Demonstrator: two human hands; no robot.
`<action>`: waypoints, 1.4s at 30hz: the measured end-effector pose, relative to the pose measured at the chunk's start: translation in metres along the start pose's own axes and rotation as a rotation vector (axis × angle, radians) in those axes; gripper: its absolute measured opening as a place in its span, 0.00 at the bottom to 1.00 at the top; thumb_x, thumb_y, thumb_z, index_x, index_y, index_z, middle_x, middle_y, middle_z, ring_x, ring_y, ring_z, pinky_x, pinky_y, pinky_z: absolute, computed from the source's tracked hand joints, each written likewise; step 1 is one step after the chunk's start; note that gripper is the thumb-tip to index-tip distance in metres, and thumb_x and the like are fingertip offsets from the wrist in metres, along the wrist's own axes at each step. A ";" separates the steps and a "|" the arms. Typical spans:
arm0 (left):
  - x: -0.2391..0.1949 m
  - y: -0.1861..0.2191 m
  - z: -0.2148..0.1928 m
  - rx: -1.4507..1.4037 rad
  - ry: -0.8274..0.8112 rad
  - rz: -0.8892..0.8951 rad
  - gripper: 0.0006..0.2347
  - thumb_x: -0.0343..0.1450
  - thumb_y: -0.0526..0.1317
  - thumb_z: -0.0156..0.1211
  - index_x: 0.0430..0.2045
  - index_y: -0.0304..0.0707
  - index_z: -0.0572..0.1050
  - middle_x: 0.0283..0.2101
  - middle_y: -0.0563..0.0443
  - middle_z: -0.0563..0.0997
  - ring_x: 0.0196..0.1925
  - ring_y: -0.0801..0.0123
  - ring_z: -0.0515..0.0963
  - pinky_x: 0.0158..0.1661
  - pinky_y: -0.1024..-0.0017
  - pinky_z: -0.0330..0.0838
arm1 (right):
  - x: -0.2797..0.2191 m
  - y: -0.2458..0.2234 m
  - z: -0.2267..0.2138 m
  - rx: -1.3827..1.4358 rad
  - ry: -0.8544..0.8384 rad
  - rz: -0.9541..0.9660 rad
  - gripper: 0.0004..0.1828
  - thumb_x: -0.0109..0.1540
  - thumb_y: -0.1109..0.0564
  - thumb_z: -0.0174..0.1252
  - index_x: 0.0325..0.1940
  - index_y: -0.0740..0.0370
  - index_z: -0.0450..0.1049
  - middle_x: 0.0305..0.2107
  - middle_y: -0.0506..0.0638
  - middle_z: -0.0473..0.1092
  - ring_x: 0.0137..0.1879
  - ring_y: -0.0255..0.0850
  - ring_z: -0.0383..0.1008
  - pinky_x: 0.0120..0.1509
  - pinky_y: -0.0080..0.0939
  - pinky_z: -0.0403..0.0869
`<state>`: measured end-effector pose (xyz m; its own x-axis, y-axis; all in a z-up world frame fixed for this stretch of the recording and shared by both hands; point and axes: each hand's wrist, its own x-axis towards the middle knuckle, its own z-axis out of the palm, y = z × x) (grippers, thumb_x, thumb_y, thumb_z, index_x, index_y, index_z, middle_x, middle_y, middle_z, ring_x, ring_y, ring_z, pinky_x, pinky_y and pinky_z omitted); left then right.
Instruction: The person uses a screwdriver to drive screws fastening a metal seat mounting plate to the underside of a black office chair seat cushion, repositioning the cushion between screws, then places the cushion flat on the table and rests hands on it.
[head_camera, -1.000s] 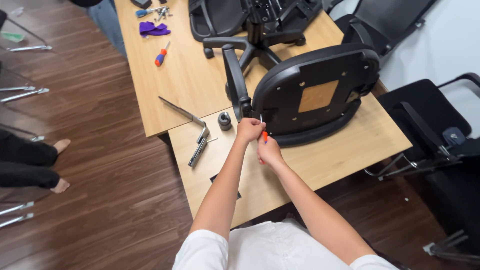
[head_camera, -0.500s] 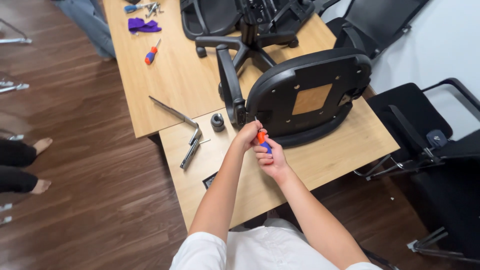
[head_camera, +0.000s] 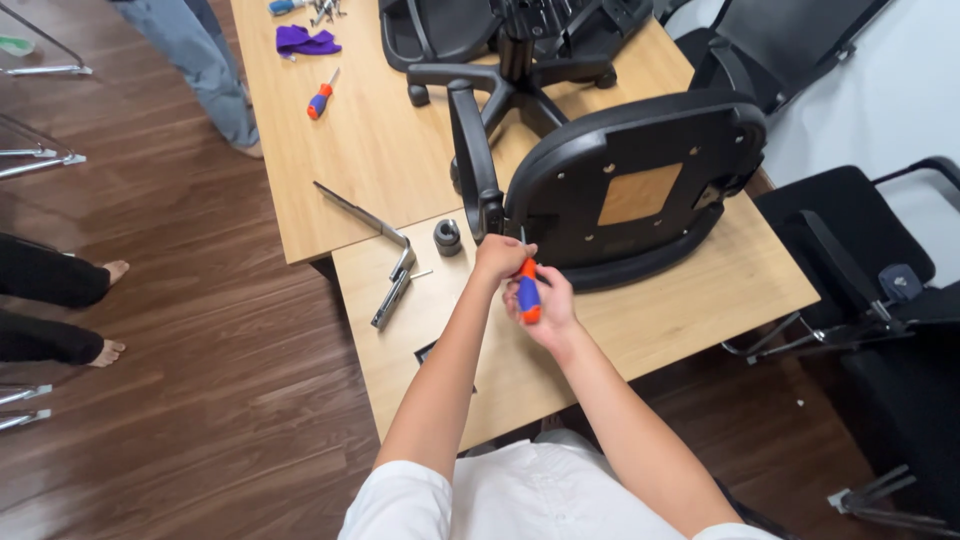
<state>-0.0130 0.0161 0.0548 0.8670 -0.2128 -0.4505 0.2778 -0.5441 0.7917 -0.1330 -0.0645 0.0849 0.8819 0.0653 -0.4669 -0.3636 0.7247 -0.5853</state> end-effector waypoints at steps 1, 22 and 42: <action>0.010 -0.008 0.005 -0.002 0.004 0.003 0.12 0.66 0.47 0.71 0.22 0.36 0.82 0.23 0.48 0.83 0.21 0.67 0.82 0.28 0.71 0.79 | -0.001 -0.001 0.000 -0.003 -0.004 -0.002 0.19 0.65 0.45 0.43 0.38 0.63 0.68 0.20 0.53 0.68 0.22 0.43 0.71 0.25 0.40 0.72; 0.051 -0.041 0.018 -0.403 -0.198 0.184 0.11 0.70 0.41 0.69 0.28 0.27 0.84 0.26 0.47 0.85 0.24 0.70 0.79 0.27 0.71 0.74 | 0.032 0.019 -0.047 0.448 -0.164 0.163 0.17 0.71 0.43 0.41 0.49 0.55 0.69 0.31 0.49 0.70 0.25 0.34 0.65 0.23 0.28 0.63; -0.068 -0.041 -0.012 -0.316 -0.134 -0.019 0.31 0.63 0.61 0.65 0.50 0.34 0.75 0.43 0.47 0.81 0.40 0.66 0.85 0.36 0.62 0.85 | 0.030 -0.023 -0.025 -0.717 0.159 0.068 0.15 0.62 0.48 0.63 0.32 0.62 0.81 0.21 0.45 0.71 0.26 0.30 0.70 0.31 0.31 0.72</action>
<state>-0.0785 0.0623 0.0582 0.8040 -0.3213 -0.5004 0.4262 -0.2754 0.8617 -0.1053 -0.0961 0.0678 0.8161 -0.0461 -0.5760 -0.5707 0.0922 -0.8160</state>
